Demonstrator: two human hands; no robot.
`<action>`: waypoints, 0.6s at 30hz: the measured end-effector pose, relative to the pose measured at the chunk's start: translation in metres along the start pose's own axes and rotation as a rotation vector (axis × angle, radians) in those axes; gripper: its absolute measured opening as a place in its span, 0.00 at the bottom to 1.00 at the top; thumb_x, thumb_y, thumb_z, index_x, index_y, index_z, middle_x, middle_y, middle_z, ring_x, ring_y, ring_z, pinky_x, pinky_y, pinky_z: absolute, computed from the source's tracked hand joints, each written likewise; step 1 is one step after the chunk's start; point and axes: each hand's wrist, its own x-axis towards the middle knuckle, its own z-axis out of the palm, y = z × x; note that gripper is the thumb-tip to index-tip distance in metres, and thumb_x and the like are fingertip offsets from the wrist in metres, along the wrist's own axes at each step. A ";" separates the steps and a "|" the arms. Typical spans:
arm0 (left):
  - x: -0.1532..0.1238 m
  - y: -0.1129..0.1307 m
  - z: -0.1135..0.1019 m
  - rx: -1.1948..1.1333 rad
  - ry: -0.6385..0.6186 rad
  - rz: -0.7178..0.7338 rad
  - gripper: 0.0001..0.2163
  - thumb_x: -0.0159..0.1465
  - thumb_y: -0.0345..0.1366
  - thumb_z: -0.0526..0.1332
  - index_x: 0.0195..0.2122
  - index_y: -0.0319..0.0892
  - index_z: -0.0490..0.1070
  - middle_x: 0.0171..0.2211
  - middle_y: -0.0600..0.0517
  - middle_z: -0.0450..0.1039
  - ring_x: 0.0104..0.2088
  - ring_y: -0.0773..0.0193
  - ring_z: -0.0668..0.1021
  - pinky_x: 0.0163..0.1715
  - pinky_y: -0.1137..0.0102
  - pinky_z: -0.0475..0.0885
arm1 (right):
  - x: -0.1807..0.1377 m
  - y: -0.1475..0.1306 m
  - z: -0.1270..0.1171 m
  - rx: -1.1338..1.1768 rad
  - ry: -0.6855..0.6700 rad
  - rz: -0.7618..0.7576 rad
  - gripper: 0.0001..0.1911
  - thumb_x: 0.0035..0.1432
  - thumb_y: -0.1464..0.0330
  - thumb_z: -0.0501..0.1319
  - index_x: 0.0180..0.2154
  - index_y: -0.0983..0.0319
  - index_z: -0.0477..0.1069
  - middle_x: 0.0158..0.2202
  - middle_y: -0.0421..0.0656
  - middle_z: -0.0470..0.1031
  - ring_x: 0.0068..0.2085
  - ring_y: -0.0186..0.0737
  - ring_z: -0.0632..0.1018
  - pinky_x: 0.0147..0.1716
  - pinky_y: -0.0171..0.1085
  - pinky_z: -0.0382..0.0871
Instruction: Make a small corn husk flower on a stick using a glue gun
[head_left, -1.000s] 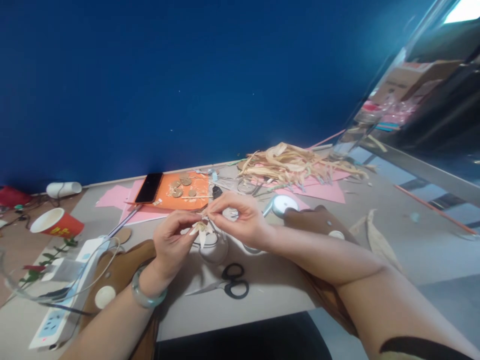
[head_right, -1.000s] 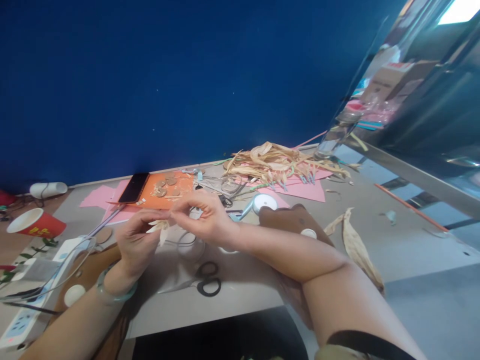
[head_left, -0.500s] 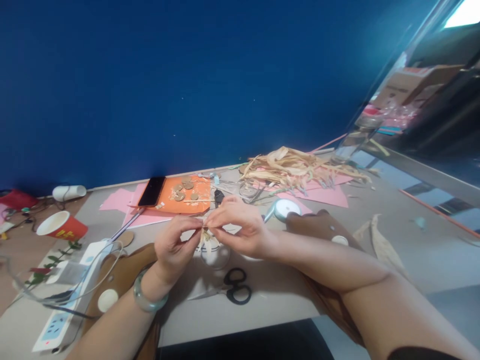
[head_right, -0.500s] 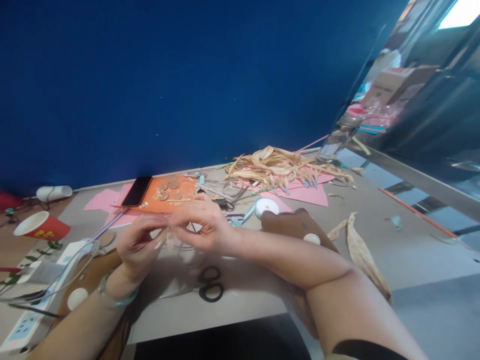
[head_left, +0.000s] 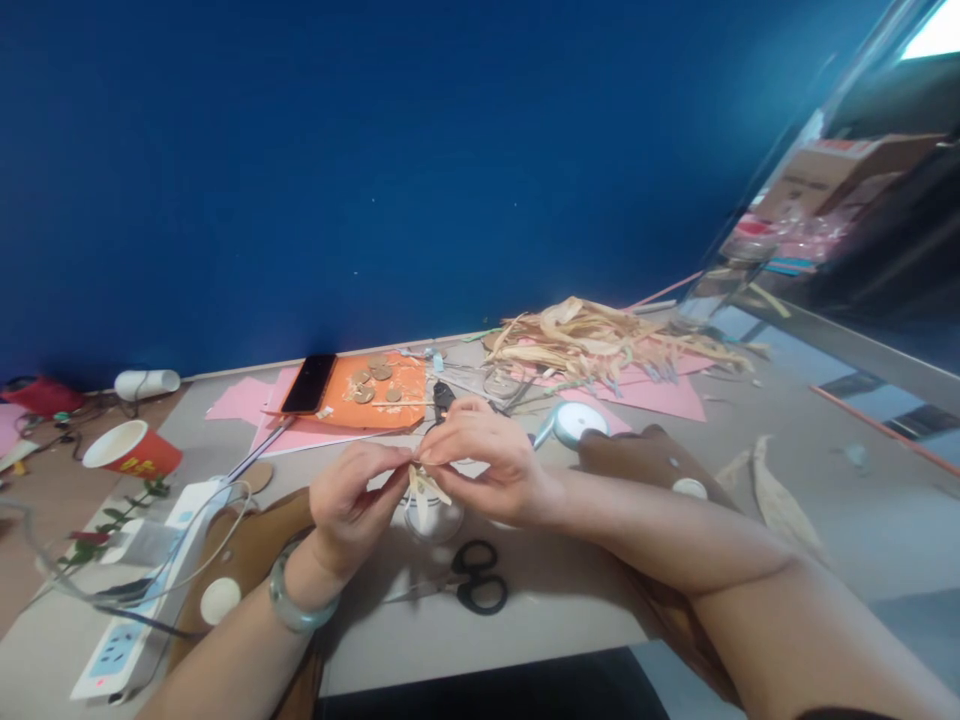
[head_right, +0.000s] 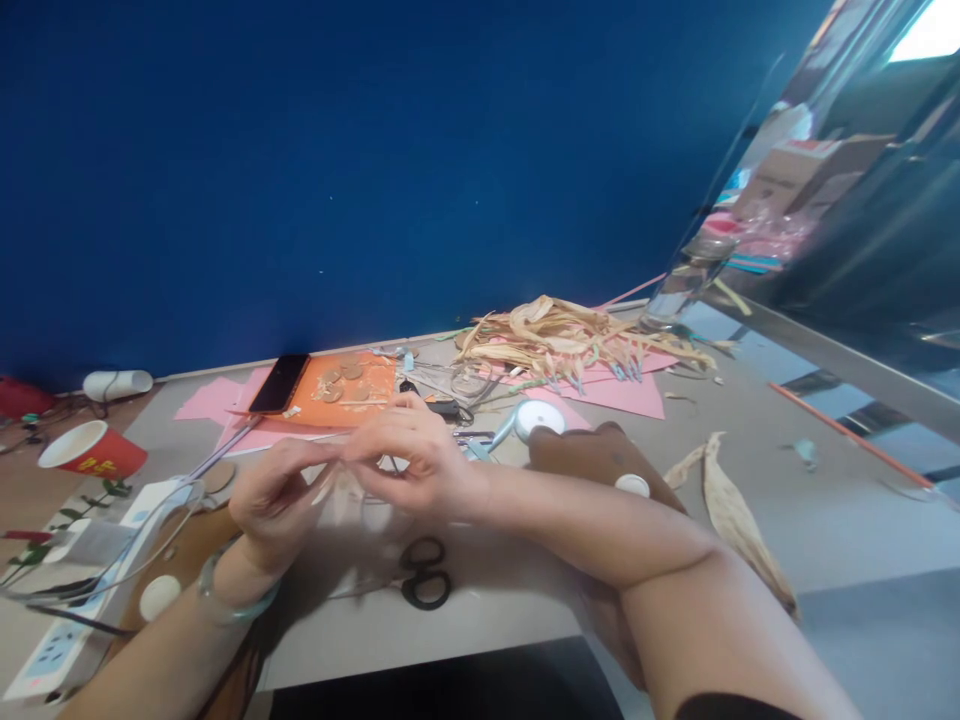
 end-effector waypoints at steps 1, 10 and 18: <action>0.000 0.000 0.000 0.002 -0.005 0.007 0.15 0.56 0.21 0.65 0.42 0.43 0.75 0.33 0.51 0.78 0.32 0.64 0.79 0.32 0.71 0.75 | 0.000 0.000 0.000 0.002 0.004 0.009 0.03 0.58 0.74 0.62 0.33 0.61 0.72 0.33 0.43 0.81 0.33 0.34 0.80 0.39 0.38 0.69; 0.002 0.003 0.001 0.010 0.009 -0.015 0.13 0.55 0.21 0.65 0.40 0.42 0.75 0.31 0.52 0.77 0.31 0.66 0.78 0.31 0.72 0.74 | -0.001 -0.001 0.001 0.038 0.019 0.033 0.03 0.58 0.74 0.62 0.33 0.61 0.72 0.32 0.43 0.81 0.33 0.35 0.80 0.41 0.39 0.68; 0.001 -0.002 0.002 -0.026 0.005 -0.012 0.15 0.54 0.19 0.65 0.40 0.42 0.75 0.32 0.52 0.77 0.31 0.66 0.78 0.31 0.72 0.74 | -0.001 0.002 0.004 0.108 0.005 0.138 0.04 0.59 0.73 0.62 0.31 0.62 0.73 0.30 0.42 0.80 0.32 0.35 0.79 0.41 0.38 0.70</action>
